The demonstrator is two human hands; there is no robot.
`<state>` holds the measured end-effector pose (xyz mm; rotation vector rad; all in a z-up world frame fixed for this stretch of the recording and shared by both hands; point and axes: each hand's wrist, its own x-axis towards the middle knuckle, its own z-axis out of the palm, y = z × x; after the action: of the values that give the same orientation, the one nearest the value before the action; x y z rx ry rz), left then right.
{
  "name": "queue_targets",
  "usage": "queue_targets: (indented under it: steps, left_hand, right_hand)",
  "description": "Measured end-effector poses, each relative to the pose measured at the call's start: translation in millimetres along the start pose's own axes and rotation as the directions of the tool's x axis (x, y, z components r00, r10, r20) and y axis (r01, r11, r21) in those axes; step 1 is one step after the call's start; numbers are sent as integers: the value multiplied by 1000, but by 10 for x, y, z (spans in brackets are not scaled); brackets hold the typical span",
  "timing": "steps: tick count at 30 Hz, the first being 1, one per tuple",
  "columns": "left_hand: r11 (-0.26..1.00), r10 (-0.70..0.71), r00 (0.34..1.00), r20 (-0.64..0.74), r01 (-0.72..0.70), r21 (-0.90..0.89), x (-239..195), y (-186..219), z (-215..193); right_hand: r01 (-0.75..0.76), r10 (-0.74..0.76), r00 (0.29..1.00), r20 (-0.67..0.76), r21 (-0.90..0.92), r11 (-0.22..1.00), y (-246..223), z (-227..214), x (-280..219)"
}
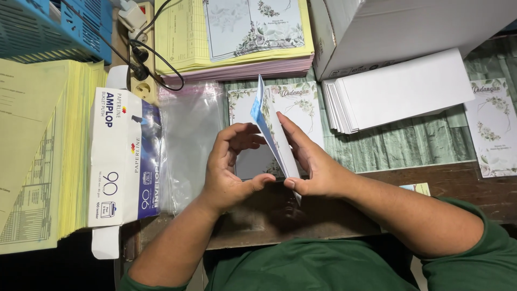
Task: Folding invitation cards and organizing stacks of printed forms on a desk
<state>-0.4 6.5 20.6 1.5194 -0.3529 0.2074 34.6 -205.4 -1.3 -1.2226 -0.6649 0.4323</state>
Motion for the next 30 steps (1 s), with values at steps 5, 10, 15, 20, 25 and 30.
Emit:
queue_targets:
  steps: [5, 10, 15, 20, 25, 30]
  left_hand:
    - [999, -34, 999, 36, 35, -13, -33, -63, 24]
    - [999, -47, 998, 49, 48, -24, -11, -38, 7]
    - [999, -6, 999, -41, 8, 36, -44, -99, -65]
    - [983, 74, 981, -182, -40, 181, 70, 99, -68]
    - [781, 261, 959, -110, -143, 607, 110, -44, -92]
    - [643, 296, 953, 57, -243, 727, 12, -105, 71]
  right_hand:
    - [-8, 8, 1000, -7, -39, 999, -17, 75, -42]
    - [19, -18, 1000, -8, 79, 997, 5, 107, -9]
    - [-21, 42, 996, -76, 259, 966, 245, 51, -156]
    - [26, 114, 961, -252, 493, 870, 774, -193, -465]
    - [162, 236, 888, -396, 748, 644, 269, -92, -297]
    - [75, 110, 954, -280, 575, 815, 143, -124, -294]
